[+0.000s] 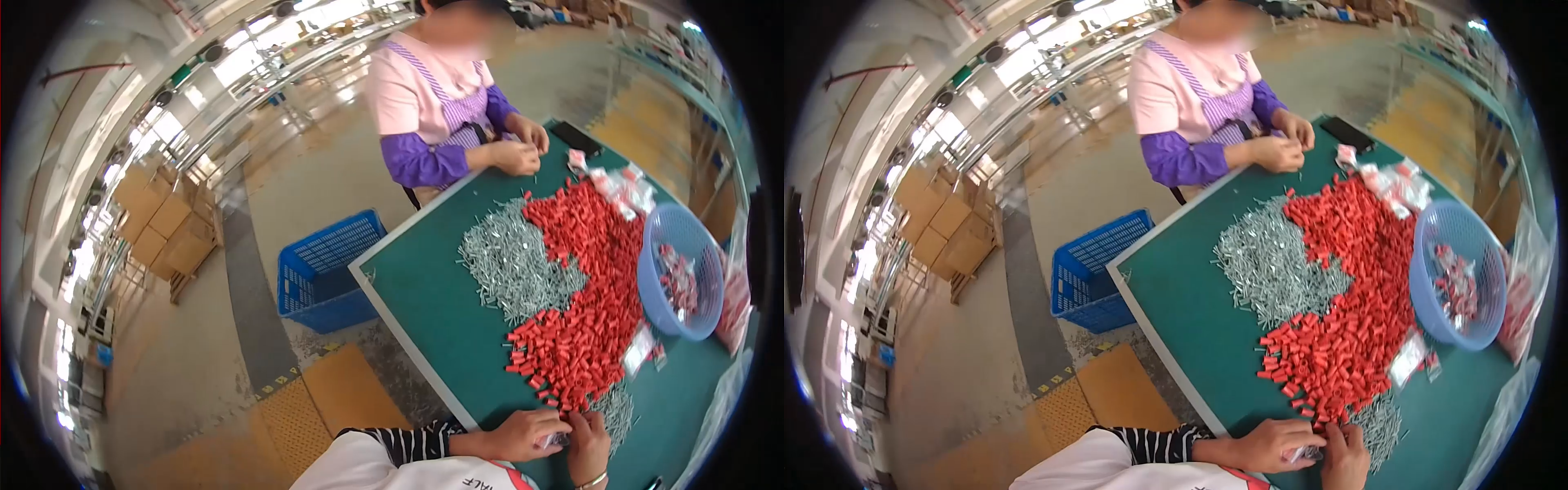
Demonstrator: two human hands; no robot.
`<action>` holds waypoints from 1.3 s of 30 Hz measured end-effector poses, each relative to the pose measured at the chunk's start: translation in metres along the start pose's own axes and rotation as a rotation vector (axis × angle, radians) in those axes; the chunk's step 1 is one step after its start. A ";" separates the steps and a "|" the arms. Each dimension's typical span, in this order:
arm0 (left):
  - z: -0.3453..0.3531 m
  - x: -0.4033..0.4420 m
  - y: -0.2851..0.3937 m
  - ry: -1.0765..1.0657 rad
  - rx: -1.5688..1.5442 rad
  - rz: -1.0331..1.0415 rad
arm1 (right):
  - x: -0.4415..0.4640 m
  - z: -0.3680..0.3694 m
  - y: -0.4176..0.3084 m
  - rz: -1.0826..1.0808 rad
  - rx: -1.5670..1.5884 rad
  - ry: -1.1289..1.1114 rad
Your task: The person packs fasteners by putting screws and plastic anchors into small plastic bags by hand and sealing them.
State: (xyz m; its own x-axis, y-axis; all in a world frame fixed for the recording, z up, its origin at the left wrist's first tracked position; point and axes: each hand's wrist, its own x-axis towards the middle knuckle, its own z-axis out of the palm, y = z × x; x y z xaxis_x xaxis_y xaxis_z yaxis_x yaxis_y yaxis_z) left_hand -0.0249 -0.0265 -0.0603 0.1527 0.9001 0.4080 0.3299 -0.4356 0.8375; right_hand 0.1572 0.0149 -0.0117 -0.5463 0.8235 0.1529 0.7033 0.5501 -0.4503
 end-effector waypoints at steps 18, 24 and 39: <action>0.027 0.003 -0.009 -0.001 0.018 -0.049 | -0.010 -0.052 -0.019 -0.168 -0.096 -0.131; 0.035 0.003 -0.016 0.042 0.002 -0.014 | -0.001 -0.047 -0.026 -0.270 -0.210 -0.072; 0.021 0.014 -0.005 -0.047 0.135 0.039 | 0.001 -0.045 -0.020 -0.198 0.111 -0.099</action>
State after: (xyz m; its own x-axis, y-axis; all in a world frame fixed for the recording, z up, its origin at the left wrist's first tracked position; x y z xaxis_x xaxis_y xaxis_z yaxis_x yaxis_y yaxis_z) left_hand -0.0049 -0.0117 -0.0665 0.2102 0.8833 0.4191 0.4448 -0.4682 0.7635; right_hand 0.1633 0.0106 0.0367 -0.7145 0.6804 0.1630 0.5265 0.6764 -0.5151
